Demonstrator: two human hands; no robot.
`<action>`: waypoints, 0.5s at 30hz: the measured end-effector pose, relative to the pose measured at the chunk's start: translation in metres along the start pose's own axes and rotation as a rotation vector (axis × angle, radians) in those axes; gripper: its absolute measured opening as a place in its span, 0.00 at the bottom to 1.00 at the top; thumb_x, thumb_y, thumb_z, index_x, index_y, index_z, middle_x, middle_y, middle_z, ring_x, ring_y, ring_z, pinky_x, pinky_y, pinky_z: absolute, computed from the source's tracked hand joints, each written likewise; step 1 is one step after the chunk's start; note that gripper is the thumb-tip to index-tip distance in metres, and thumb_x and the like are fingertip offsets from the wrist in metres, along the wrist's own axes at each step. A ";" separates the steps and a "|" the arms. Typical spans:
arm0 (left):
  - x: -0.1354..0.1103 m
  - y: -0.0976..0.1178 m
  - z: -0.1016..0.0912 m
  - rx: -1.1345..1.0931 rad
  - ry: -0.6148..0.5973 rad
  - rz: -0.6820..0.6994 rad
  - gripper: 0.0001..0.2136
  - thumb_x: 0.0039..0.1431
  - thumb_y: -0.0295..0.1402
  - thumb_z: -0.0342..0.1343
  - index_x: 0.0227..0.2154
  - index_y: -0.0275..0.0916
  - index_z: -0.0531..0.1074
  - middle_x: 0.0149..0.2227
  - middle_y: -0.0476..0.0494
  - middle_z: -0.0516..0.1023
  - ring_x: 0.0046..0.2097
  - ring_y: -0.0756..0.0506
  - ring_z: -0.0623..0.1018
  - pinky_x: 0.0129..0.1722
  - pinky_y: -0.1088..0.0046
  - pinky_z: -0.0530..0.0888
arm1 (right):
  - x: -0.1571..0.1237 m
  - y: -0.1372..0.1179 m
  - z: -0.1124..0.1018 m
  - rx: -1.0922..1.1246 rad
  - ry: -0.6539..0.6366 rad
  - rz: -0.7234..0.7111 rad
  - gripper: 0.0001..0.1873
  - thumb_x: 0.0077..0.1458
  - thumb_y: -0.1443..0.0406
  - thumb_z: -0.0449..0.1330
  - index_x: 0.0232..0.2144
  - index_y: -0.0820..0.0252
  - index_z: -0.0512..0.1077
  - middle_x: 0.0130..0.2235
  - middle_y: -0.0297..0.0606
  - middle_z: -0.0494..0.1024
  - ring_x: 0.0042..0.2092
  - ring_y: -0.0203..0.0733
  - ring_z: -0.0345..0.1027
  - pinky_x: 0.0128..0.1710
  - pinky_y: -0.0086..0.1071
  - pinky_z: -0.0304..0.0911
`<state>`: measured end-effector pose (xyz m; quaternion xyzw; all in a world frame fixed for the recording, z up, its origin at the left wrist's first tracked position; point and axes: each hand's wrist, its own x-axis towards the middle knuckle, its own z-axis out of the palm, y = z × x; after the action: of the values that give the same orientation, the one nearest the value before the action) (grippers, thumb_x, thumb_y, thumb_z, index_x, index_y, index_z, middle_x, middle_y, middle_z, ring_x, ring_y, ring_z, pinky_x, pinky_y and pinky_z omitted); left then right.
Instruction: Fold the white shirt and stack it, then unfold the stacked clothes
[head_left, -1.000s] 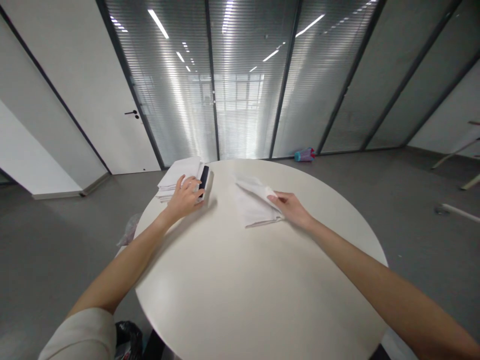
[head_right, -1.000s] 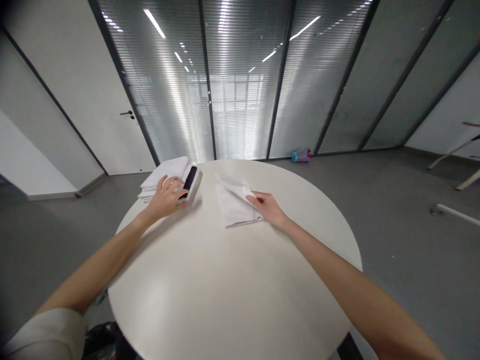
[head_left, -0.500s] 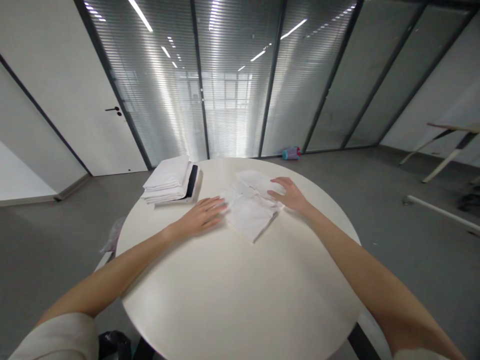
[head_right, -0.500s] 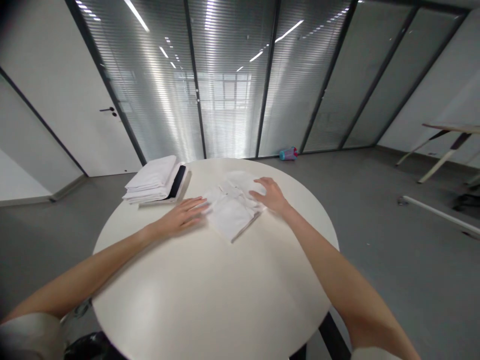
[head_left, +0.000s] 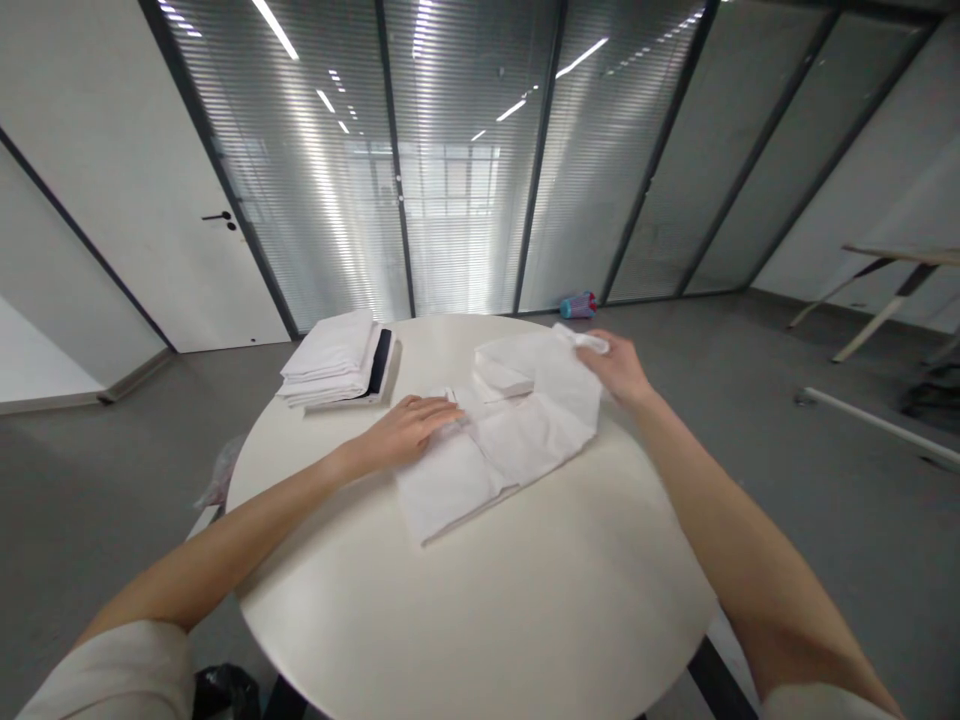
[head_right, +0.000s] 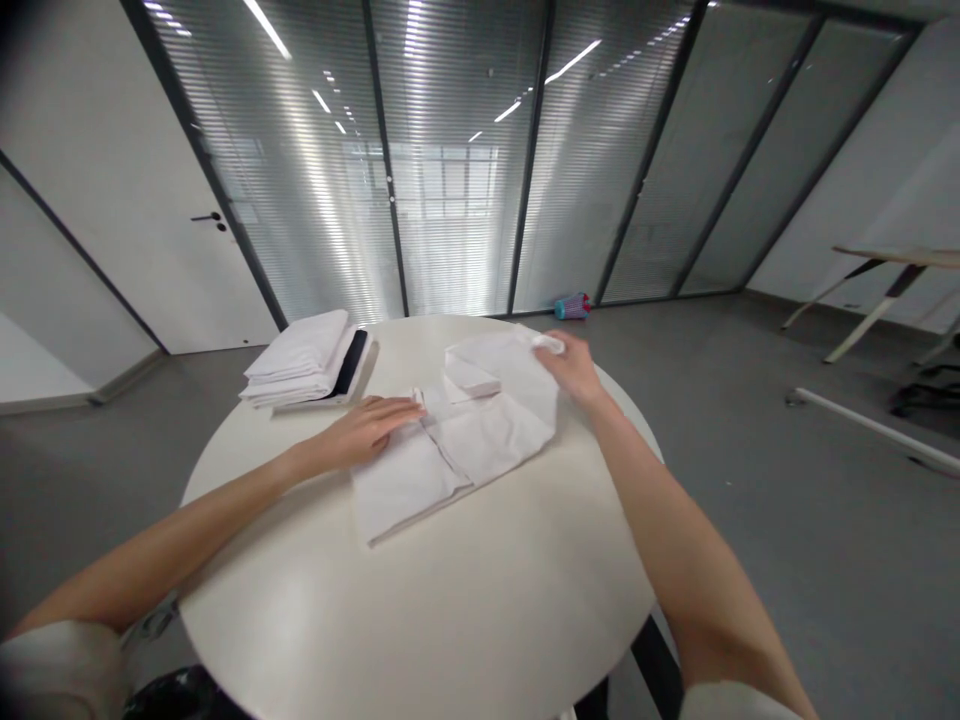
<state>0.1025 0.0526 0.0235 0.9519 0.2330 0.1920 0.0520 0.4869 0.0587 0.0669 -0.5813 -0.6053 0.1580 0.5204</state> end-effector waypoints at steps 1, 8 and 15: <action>0.002 0.002 0.004 0.022 -0.043 0.077 0.30 0.58 0.18 0.44 0.62 0.46 0.64 0.62 0.41 0.70 0.64 0.40 0.67 0.61 0.58 0.61 | 0.007 0.012 -0.013 -0.013 0.139 0.072 0.13 0.47 0.60 0.60 0.35 0.60 0.75 0.32 0.38 0.77 0.32 0.42 0.69 0.31 0.32 0.63; 0.011 0.015 -0.016 0.286 -0.071 0.093 0.21 0.54 0.17 0.48 0.48 0.38 0.72 0.45 0.40 0.76 0.53 0.42 0.73 0.64 0.58 0.57 | 0.015 0.049 -0.056 -0.497 0.316 0.209 0.18 0.44 0.72 0.61 0.41 0.60 0.75 0.40 0.45 0.78 0.41 0.48 0.71 0.45 0.43 0.66; -0.081 0.020 -0.087 0.327 -0.090 -0.155 0.07 0.59 0.26 0.53 0.34 0.43 0.75 0.40 0.46 0.78 0.46 0.41 0.75 0.54 0.53 0.66 | -0.022 -0.009 0.025 -0.281 -0.536 -0.373 0.14 0.57 0.61 0.59 0.45 0.55 0.78 0.42 0.41 0.79 0.43 0.47 0.73 0.47 0.40 0.66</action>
<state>0.0104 -0.0018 0.0797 0.9345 0.3311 0.1043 -0.0783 0.4565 0.0475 0.0540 -0.4647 -0.8317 0.1223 0.2781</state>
